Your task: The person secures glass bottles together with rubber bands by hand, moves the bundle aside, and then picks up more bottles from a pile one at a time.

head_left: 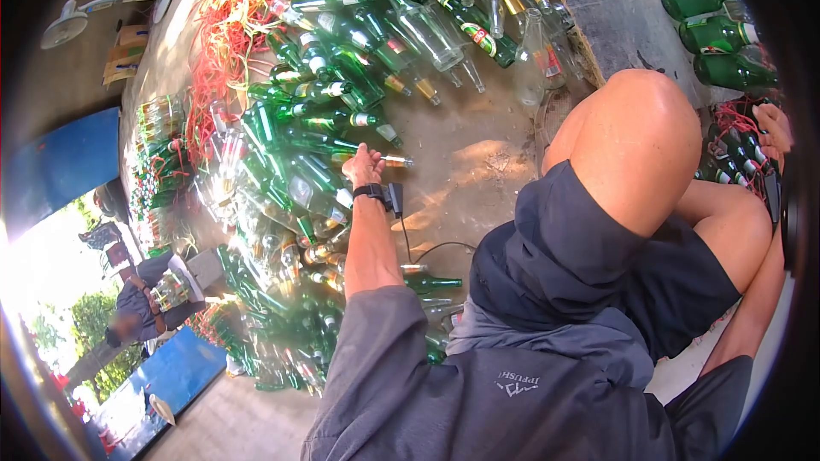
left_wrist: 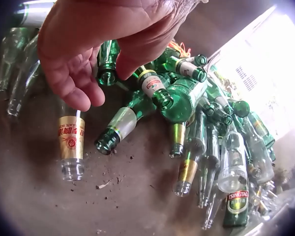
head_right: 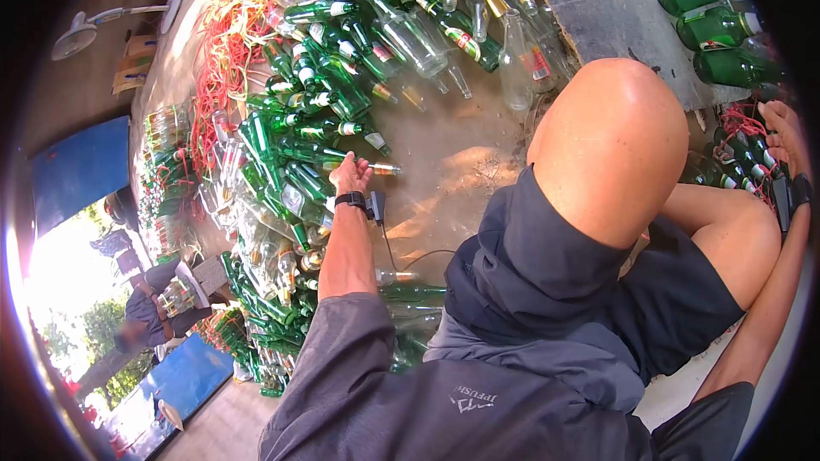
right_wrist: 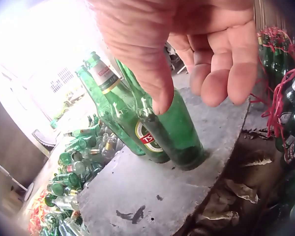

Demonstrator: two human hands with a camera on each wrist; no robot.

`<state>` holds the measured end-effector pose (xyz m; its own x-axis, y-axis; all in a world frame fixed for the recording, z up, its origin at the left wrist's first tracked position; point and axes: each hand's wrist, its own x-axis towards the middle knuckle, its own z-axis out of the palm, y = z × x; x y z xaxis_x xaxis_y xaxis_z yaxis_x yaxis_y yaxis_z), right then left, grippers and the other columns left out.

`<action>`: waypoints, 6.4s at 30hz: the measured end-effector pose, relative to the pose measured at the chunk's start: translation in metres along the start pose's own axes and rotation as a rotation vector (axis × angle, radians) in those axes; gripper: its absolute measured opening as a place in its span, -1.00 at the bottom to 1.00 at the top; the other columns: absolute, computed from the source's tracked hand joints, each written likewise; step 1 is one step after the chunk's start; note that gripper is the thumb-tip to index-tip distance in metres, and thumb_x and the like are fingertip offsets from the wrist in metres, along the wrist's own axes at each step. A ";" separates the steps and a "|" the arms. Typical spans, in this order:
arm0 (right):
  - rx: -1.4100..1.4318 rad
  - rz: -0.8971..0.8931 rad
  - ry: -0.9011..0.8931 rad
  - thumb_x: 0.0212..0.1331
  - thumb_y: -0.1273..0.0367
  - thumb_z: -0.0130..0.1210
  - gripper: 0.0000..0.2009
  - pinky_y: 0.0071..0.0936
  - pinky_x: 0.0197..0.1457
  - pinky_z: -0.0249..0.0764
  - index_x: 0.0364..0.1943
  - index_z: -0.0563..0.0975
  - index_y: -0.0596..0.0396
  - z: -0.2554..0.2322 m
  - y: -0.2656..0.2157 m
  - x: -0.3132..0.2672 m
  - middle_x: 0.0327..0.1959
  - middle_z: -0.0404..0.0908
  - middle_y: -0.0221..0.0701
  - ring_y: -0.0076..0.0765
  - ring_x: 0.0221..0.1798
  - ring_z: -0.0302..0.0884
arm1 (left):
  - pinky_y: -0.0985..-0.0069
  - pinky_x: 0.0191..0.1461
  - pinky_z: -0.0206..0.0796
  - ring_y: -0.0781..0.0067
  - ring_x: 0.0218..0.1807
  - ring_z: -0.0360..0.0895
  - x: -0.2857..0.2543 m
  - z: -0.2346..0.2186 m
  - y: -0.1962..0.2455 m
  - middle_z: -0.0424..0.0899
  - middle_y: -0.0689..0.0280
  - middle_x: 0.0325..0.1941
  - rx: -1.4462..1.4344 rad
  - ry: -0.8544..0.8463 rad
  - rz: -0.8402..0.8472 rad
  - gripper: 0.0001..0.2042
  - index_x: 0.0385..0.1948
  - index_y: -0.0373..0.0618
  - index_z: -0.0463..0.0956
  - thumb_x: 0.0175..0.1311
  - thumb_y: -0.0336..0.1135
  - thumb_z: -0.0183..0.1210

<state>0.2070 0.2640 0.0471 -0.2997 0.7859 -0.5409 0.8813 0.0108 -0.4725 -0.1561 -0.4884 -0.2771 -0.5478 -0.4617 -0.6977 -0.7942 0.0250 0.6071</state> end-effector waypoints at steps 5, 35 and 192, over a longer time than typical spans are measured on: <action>-0.008 0.015 -0.018 0.21 0.32 0.45 -0.75 -0.54 -0.52 0.53 -0.19 0.63 0.16 0.000 -0.004 -0.006 -0.45 0.62 -0.42 -0.47 -0.51 0.59 | 0.27 -0.38 0.63 0.34 -0.46 0.64 0.012 -0.002 0.002 0.67 0.19 -0.36 -0.050 0.015 -0.034 -0.74 -0.09 -0.19 0.49 0.39 -0.23 0.30; 0.102 -0.110 0.101 0.25 0.33 0.40 -0.74 -0.53 -0.50 0.55 -0.16 0.63 0.24 -0.009 0.003 -0.016 -0.41 0.64 -0.38 -0.42 -0.51 0.59 | 0.36 -0.49 0.59 0.62 -0.72 0.22 -0.041 -0.070 0.029 0.31 0.52 -0.65 -0.234 -0.065 0.181 -0.69 -0.47 0.04 0.34 0.48 -0.04 0.01; -0.381 -0.294 -0.095 0.35 0.21 0.10 -0.76 -0.63 -0.63 0.18 -0.06 0.44 0.01 0.064 -0.068 -0.040 -0.32 0.53 -0.49 -0.66 -0.63 0.31 | 0.26 -0.37 0.65 0.45 -0.63 0.46 0.007 0.077 0.130 0.66 0.06 -0.39 -0.153 -0.085 0.024 -0.68 -0.25 -0.26 0.44 0.33 -0.20 0.34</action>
<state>0.1361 0.1918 0.0563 -0.5719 0.6563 -0.4922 0.8203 0.4627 -0.3362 -0.2829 -0.4200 -0.2325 -0.5918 -0.3854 -0.7080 -0.7348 -0.1032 0.6704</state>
